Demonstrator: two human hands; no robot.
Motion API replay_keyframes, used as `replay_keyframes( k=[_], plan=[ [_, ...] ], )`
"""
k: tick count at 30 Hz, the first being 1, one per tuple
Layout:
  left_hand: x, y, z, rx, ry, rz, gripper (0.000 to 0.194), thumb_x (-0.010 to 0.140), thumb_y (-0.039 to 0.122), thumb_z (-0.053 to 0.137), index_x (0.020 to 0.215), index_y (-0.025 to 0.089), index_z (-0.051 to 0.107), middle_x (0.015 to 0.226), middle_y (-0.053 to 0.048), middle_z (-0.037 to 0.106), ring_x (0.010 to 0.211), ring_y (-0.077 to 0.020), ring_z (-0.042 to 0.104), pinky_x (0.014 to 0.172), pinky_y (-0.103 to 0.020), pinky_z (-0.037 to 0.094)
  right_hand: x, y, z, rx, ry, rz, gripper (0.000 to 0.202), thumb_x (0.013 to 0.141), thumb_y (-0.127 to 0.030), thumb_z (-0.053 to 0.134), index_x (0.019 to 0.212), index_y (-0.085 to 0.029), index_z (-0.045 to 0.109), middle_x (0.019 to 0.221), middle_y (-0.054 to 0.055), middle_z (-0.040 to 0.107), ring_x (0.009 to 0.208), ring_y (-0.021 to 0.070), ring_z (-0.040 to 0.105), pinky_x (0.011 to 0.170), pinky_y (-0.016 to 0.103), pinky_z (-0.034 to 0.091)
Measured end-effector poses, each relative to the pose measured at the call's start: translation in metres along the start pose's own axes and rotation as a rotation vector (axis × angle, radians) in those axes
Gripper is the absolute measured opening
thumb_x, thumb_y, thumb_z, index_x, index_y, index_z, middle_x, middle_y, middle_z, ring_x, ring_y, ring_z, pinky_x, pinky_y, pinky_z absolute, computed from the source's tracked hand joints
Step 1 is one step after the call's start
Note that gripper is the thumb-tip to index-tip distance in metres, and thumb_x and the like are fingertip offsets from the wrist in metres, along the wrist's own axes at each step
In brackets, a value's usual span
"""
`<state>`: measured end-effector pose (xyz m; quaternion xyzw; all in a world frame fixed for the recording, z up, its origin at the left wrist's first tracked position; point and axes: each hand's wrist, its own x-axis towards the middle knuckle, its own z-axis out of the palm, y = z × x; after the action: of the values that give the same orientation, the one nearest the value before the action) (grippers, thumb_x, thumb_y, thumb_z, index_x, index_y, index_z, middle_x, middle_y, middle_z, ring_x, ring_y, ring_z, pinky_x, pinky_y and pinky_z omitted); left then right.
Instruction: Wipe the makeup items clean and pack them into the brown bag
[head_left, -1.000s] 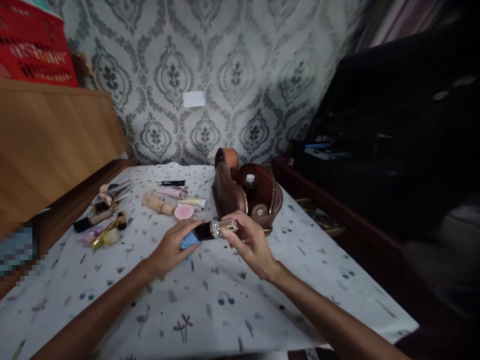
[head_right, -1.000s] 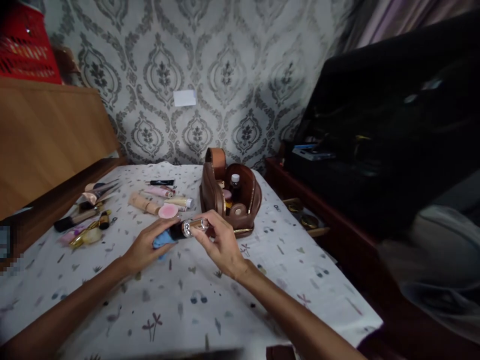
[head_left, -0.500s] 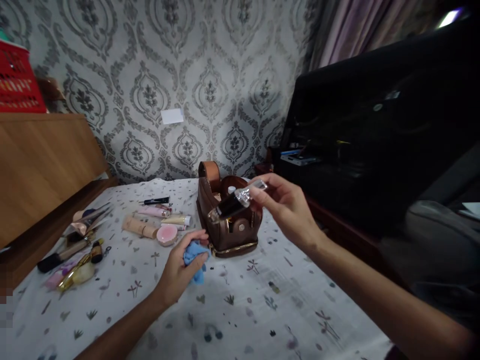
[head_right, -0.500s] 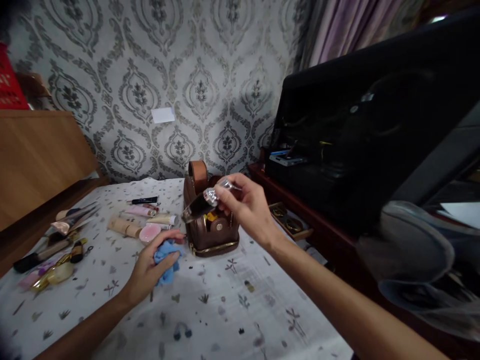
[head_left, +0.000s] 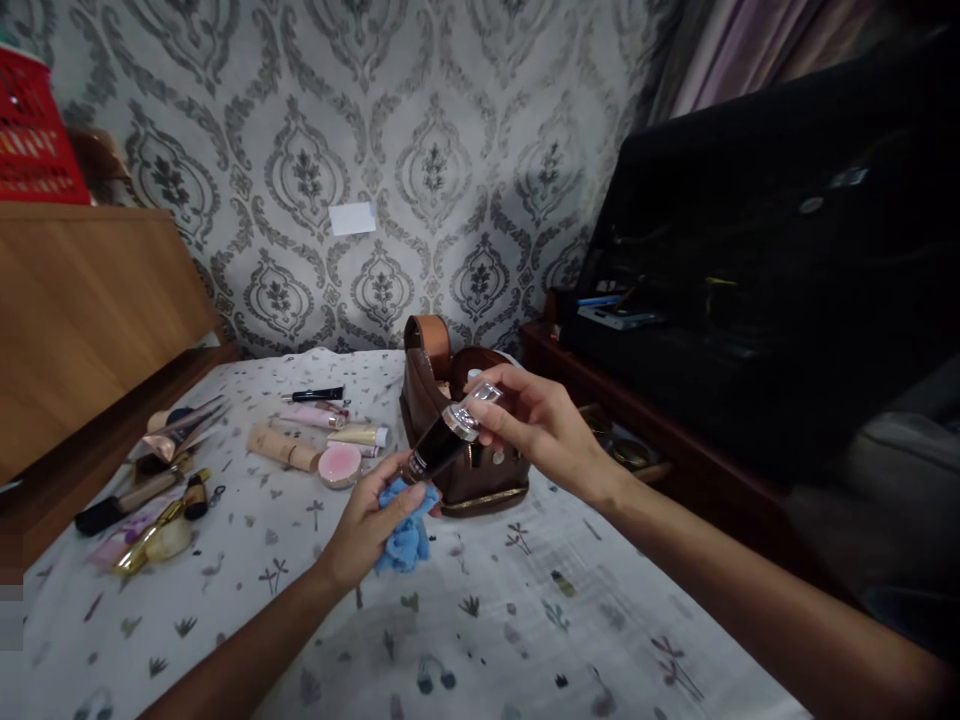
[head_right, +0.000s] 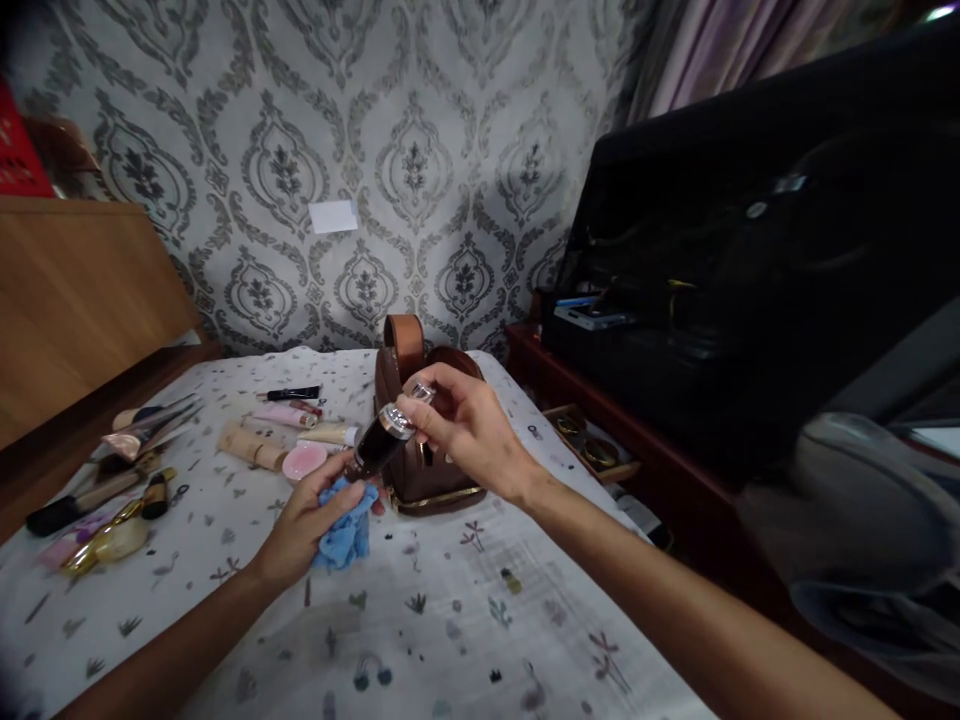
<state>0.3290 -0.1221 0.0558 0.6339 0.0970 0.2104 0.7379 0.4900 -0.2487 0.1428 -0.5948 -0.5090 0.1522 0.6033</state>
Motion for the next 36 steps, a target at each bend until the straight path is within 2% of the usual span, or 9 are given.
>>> replay_keyframes(
  k=[5,10,14,17,22,29,33,36],
  plan=[
    [0.004,-0.003,-0.006,0.104,0.002,0.054,0.056,0.082,0.050,0.070,0.126,0.020,0.054,0.091,-0.004,0.066,0.078,-0.0174,0.067,0.071,-0.027,0.053,0.015,-0.009,-0.016,-0.037,0.071,-0.041,0.043,0.074,-0.059,0.074,0.085,-0.020,0.061,0.066,0.000,0.061,0.051,0.0124,0.056,0.046,0.026,0.048],
    [0.008,-0.038,-0.021,0.451,-0.004,0.106,0.034,0.087,0.047,0.061,0.107,0.019,0.066,0.091,-0.004,0.066,0.083,-0.0183,0.063,0.075,-0.028,0.049,0.038,-0.009,-0.033,-0.141,0.148,-0.145,0.037,0.076,-0.054,0.074,0.084,-0.020,0.060,0.071,0.001,0.062,0.058,0.0147,0.058,0.051,0.028,0.049],
    [0.008,-0.058,-0.026,0.647,-0.118,0.118,0.024,0.091,0.038,0.055,0.095,0.019,0.068,0.090,-0.004,0.070,0.085,-0.0194,0.064,0.079,-0.028,0.047,0.059,0.001,-0.043,-0.320,0.197,-0.195,0.030,0.080,-0.047,0.068,0.086,-0.019,0.059,0.071,0.002,0.061,0.060,0.0165,0.057,0.054,0.030,0.046],
    [0.008,-0.060,-0.025,0.701,-0.166,0.133,0.022,0.092,0.034,0.053,0.092,0.019,0.068,0.091,-0.005,0.072,0.088,-0.0198,0.065,0.081,-0.027,0.047,0.076,0.012,-0.049,-0.478,0.255,-0.229,0.023,0.082,-0.040,0.062,0.087,-0.018,0.059,0.071,0.002,0.061,0.064,0.0169,0.056,0.059,0.030,0.045],
    [0.010,-0.059,-0.025,0.708,-0.179,0.159,0.022,0.092,0.035,0.053,0.091,0.019,0.068,0.090,-0.005,0.072,0.086,-0.0201,0.066,0.080,-0.028,0.047,0.104,0.030,-0.056,-0.758,0.318,-0.215,0.016,0.082,-0.032,0.059,0.085,-0.017,0.060,0.071,0.002,0.060,0.065,0.0154,0.052,0.062,0.028,0.041],
    [0.012,-0.063,-0.028,0.722,-0.208,0.171,0.022,0.092,0.034,0.052,0.091,0.019,0.068,0.089,-0.006,0.071,0.085,-0.0196,0.065,0.079,-0.027,0.047,0.130,0.057,-0.057,-1.073,0.194,-0.166,0.015,0.085,-0.025,0.056,0.093,-0.015,0.063,0.085,0.008,0.068,0.074,0.0191,0.058,0.069,0.029,0.041],
    [0.013,-0.063,-0.028,0.713,-0.218,0.165,0.022,0.092,0.034,0.052,0.091,0.019,0.068,0.090,-0.006,0.071,0.086,-0.0197,0.066,0.079,-0.027,0.047,0.135,0.065,-0.053,-1.168,0.096,-0.144,0.022,0.088,-0.018,0.053,0.108,-0.014,0.060,0.102,0.012,0.070,0.089,0.0225,0.062,0.076,0.029,0.042],
    [0.013,-0.064,-0.029,0.708,-0.224,0.158,0.022,0.093,0.034,0.052,0.092,0.019,0.067,0.090,-0.006,0.070,0.086,-0.0197,0.065,0.079,-0.028,0.047,0.135,0.068,-0.048,-1.231,0.005,-0.103,0.026,0.090,-0.017,0.053,0.115,-0.013,0.057,0.107,0.014,0.070,0.095,0.0241,0.063,0.078,0.029,0.043]
  ],
)
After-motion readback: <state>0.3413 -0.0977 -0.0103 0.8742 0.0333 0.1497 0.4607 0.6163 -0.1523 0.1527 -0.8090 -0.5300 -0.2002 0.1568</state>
